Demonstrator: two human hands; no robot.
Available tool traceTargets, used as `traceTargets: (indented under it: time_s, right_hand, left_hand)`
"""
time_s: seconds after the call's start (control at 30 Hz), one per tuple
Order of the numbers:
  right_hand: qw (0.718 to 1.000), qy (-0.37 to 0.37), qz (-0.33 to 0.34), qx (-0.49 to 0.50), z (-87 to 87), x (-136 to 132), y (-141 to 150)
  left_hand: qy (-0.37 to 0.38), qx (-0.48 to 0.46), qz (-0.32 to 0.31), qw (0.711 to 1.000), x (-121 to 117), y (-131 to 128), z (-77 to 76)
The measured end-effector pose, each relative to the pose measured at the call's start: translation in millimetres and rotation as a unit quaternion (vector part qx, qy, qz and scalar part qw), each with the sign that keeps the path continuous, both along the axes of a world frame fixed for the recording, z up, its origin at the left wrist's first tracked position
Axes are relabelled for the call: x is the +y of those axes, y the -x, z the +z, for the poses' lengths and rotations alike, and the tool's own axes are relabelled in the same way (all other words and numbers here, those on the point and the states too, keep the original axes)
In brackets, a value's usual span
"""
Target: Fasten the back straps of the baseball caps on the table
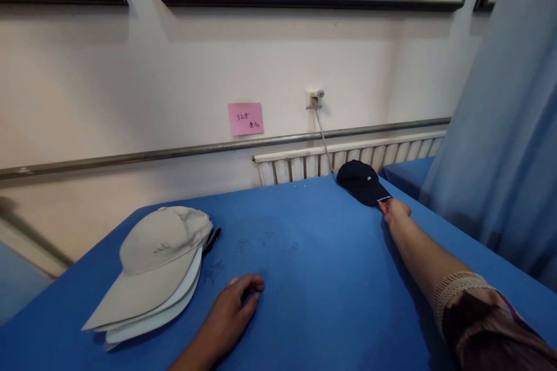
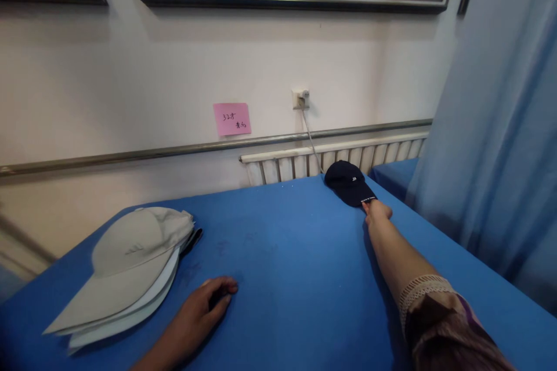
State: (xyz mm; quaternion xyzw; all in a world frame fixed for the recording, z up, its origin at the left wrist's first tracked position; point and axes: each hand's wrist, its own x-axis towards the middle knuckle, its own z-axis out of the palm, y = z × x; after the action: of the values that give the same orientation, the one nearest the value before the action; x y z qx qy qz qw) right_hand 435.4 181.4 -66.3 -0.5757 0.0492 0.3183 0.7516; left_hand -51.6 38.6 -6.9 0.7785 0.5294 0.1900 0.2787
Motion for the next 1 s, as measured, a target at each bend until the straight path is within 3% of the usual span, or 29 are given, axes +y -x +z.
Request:
traceTargets:
  time_s: [0.23, 0.33, 0.47, 0.53, 0.6, 0.67, 0.73, 0.8, 0.9, 1.0]
  right_hand:
    - [0.996, 0.031, 0.023, -0.076, -6.3, -51.7, 54.3]
    - [0.99, 0.028, 0.092, -0.103, -6.4, -78.0, 95.5]
    - [0.966, -0.002, 0.23, -0.113, -4.6, -111.7, 172.9]
    - [0.947, -0.016, 0.297, -0.122, -5.5, -127.1, 214.8]
    - [0.897, -0.042, 0.402, -0.181, -8.2, -139.4, 250.2]
    - [0.856, -0.072, 0.437, -0.265, -12.5, -147.3, 273.9]
    - [0.809, -0.1, 0.456, -0.357, -17.8, -150.6, 284.3]
    - [0.772, -0.119, 0.469, -0.413, -23.6, -150.3, 284.3]
    - [0.751, -0.131, 0.486, -0.427, -31.3, -146.7, 275.7]
    - [0.744, -0.136, 0.507, -0.413, -35.6, -143.1, 268.4]
  left_hand:
    - [-0.033, 0.007, -0.016, 0.999, -6.0, -6.7, 1.6]
    - [-0.052, 0.014, -0.025, 0.998, -9.7, -10.0, 0.6]
    - [-0.066, 0.017, -0.017, 0.998, -10.4, -8.0, 0.5]
    - [-0.099, 0.017, 0.027, 0.995, -8.6, -0.5, 8.1]
    - [-0.16, 0.018, 0.104, 0.981, -6.4, 14.2, 22.6]
    - [-0.231, 0.02, 0.203, 0.951, -5.5, 35.7, 40.9]
    - [-0.282, 0.057, 0.288, 0.913, -7.1, 60.9, 56.7]
    - [-0.295, 0.127, 0.323, 0.89, -11.0, 83.6, 64.4]
    - [-0.226, 0.207, 0.336, 0.891, -17.2, 101.1, 59.4]
    - [-0.185, 0.255, 0.335, 0.888, -19.6, 96.6, 48.1]
